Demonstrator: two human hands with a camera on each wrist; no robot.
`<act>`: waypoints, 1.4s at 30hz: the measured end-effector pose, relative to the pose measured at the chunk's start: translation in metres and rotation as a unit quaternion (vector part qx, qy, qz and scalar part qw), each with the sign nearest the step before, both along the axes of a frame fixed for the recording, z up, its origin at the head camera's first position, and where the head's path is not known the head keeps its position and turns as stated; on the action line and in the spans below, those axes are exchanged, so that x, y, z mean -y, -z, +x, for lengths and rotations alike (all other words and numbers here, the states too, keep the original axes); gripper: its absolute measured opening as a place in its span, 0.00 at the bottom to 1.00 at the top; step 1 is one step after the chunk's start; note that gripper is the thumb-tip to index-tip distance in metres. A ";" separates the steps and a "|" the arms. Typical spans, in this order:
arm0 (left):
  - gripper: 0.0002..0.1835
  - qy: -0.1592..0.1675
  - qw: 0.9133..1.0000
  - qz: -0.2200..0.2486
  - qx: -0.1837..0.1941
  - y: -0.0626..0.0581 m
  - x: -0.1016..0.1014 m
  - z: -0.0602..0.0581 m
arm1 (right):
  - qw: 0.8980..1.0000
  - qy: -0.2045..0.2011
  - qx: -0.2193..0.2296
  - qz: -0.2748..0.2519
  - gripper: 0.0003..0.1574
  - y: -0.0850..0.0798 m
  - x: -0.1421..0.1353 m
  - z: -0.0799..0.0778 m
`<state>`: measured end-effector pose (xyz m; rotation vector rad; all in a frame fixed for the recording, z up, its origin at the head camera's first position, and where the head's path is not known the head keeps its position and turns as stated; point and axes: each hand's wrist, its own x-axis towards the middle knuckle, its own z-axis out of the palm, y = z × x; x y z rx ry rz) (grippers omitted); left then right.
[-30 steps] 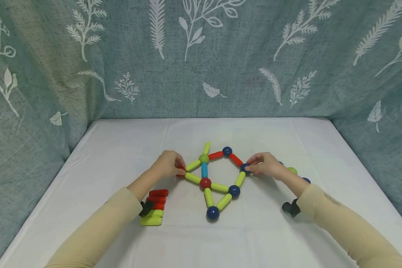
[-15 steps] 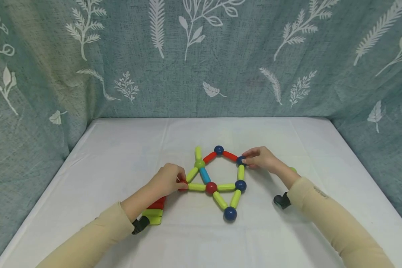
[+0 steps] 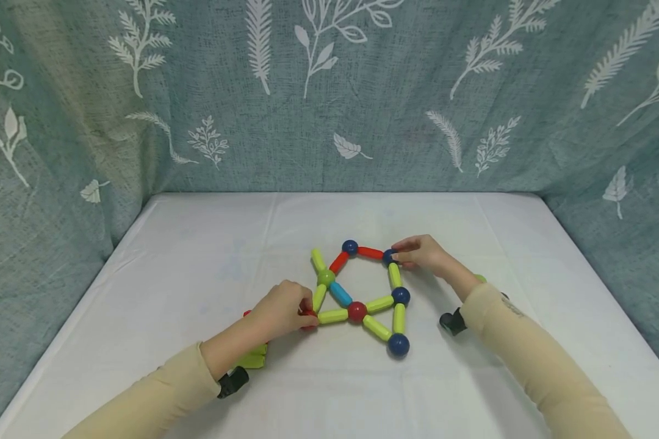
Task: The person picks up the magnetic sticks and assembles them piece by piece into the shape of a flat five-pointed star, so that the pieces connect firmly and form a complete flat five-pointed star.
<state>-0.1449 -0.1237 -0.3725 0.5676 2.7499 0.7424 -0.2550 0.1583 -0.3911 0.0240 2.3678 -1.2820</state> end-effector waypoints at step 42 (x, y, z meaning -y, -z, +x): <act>0.12 -0.036 0.992 0.107 0.056 0.026 0.112 -0.001 | 1.000 0.000 0.013 -0.020 0.24 0.004 0.008 -0.007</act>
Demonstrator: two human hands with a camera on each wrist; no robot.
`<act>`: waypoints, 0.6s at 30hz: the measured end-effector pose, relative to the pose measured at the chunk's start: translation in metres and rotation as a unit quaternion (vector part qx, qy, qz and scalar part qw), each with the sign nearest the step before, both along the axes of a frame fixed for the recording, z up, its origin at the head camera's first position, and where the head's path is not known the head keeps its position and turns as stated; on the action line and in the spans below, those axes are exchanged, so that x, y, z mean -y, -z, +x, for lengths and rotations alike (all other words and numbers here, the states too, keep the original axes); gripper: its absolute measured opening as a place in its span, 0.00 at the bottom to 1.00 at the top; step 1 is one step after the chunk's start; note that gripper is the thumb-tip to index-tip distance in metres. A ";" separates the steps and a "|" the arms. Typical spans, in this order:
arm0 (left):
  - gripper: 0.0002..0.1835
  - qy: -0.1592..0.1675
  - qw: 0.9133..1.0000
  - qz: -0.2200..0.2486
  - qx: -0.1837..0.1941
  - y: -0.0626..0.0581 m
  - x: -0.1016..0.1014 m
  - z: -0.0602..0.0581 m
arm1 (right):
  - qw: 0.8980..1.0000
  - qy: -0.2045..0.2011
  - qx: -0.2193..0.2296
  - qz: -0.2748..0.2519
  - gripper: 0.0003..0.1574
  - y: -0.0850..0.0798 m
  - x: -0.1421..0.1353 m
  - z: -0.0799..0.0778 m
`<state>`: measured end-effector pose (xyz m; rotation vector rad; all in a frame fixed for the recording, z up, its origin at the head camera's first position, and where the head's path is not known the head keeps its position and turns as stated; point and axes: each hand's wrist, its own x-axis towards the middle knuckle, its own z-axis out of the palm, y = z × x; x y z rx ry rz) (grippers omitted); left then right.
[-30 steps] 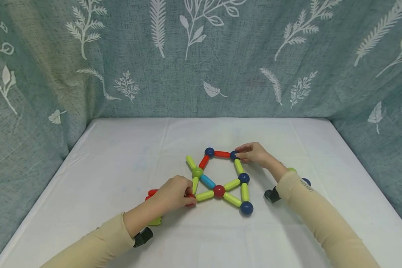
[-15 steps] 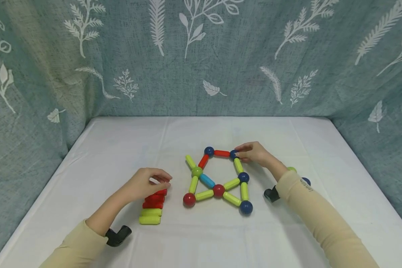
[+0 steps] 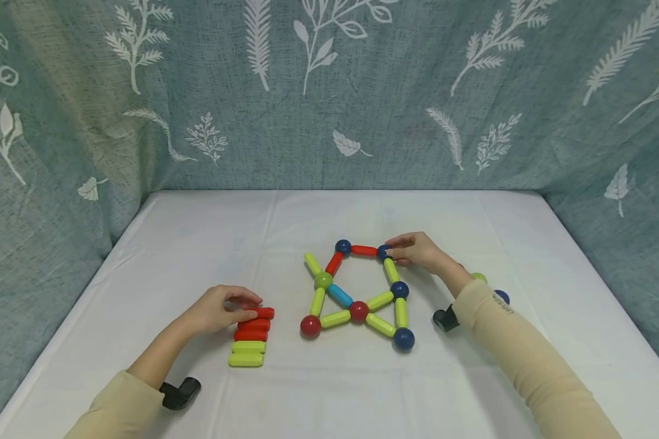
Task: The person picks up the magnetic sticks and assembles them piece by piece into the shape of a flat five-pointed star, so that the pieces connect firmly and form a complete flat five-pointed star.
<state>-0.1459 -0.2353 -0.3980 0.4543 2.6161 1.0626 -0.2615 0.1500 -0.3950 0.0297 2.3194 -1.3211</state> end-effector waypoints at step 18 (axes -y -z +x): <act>0.11 -0.007 1.000 -0.016 0.012 -0.007 -0.010 -0.019 | 1.000 0.003 -0.002 0.001 0.24 -0.002 0.000 0.002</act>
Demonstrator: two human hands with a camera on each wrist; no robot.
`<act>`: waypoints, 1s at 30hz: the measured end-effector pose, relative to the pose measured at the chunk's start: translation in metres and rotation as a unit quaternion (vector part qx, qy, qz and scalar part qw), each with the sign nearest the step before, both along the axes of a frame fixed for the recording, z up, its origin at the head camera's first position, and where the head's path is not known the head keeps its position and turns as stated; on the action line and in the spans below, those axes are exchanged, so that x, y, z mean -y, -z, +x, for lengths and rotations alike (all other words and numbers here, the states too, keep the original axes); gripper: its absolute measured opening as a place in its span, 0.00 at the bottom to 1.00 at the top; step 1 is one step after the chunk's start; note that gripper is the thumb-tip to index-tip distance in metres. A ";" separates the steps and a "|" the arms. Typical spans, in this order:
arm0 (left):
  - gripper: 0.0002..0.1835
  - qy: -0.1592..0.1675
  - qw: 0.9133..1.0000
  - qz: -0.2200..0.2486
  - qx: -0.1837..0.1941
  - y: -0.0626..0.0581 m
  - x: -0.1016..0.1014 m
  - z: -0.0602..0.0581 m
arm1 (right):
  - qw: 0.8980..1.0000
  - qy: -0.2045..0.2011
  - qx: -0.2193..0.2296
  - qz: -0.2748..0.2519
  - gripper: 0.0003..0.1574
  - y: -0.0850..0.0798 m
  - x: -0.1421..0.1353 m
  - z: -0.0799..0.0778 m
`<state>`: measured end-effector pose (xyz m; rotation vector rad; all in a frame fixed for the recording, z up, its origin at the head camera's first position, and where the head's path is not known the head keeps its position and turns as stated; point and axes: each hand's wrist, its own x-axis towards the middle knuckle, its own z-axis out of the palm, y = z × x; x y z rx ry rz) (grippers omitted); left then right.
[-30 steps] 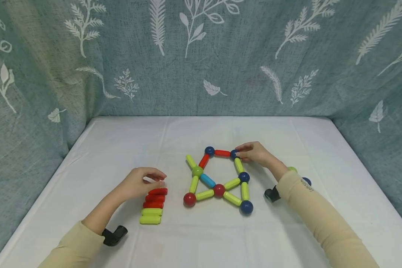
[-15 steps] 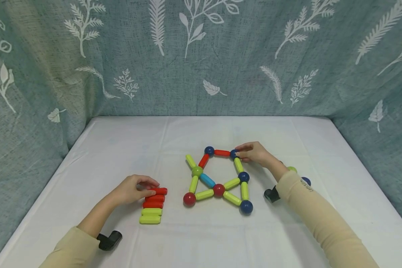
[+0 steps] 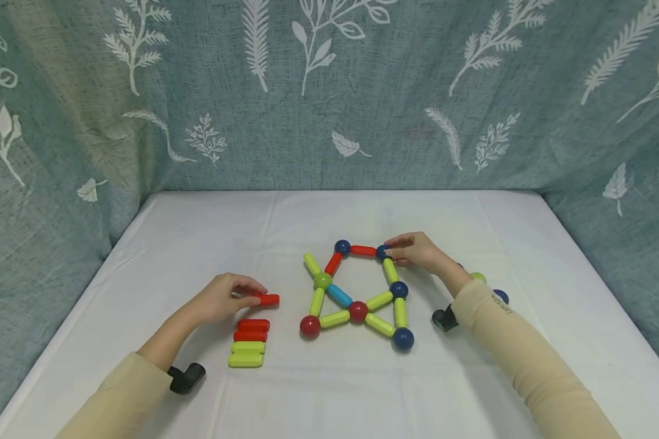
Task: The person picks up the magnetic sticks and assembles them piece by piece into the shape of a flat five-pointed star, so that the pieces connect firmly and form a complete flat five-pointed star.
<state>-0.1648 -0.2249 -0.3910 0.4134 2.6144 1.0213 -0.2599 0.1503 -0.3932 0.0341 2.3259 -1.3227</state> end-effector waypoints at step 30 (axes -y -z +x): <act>0.11 -0.068 0.998 0.010 -0.010 -0.003 -0.098 -0.096 | 1.000 0.007 0.000 0.003 0.24 0.003 0.000 0.001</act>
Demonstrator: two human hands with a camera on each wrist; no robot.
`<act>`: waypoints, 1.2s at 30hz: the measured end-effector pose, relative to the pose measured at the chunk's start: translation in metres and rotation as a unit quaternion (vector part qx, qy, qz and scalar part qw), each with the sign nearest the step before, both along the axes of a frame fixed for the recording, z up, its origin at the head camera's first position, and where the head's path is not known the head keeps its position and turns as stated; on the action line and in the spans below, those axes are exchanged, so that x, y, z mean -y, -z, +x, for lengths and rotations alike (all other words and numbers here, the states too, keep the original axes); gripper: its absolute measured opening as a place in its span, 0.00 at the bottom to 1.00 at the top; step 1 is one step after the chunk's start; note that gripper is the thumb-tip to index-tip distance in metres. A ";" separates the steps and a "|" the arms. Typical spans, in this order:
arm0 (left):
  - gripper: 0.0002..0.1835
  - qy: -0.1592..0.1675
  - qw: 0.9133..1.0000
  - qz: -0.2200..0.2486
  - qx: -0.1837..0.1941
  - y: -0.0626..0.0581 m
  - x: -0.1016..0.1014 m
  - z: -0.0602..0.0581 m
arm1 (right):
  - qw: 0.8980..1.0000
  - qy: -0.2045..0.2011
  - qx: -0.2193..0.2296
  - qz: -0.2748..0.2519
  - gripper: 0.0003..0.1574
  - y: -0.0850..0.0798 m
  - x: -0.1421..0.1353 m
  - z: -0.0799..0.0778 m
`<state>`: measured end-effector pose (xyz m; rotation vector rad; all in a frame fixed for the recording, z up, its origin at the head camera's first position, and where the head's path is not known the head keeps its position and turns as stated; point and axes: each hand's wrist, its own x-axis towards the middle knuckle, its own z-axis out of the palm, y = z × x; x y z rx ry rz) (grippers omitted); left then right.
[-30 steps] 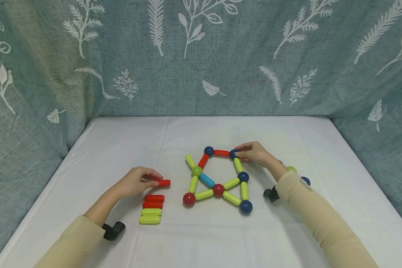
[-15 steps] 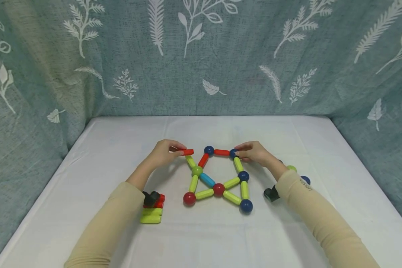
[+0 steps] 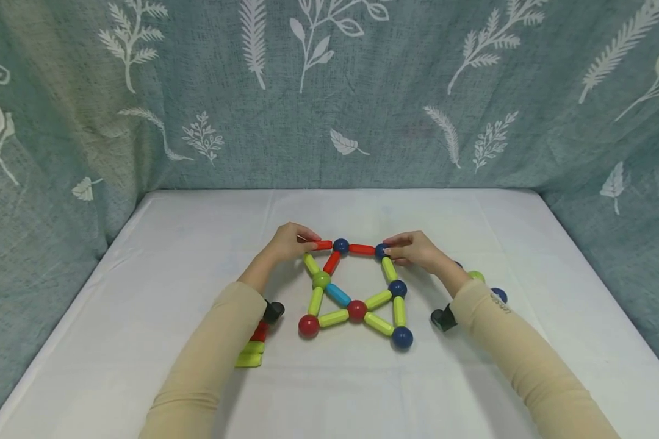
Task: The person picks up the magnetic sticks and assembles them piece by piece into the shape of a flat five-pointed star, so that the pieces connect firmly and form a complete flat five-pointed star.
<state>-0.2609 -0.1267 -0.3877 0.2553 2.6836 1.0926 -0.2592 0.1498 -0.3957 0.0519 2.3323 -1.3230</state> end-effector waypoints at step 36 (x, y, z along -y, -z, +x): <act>0.12 -0.001 1.000 -0.021 0.003 0.005 -0.005 0.003 | 1.000 0.008 0.008 -0.005 0.23 -0.001 0.001 0.000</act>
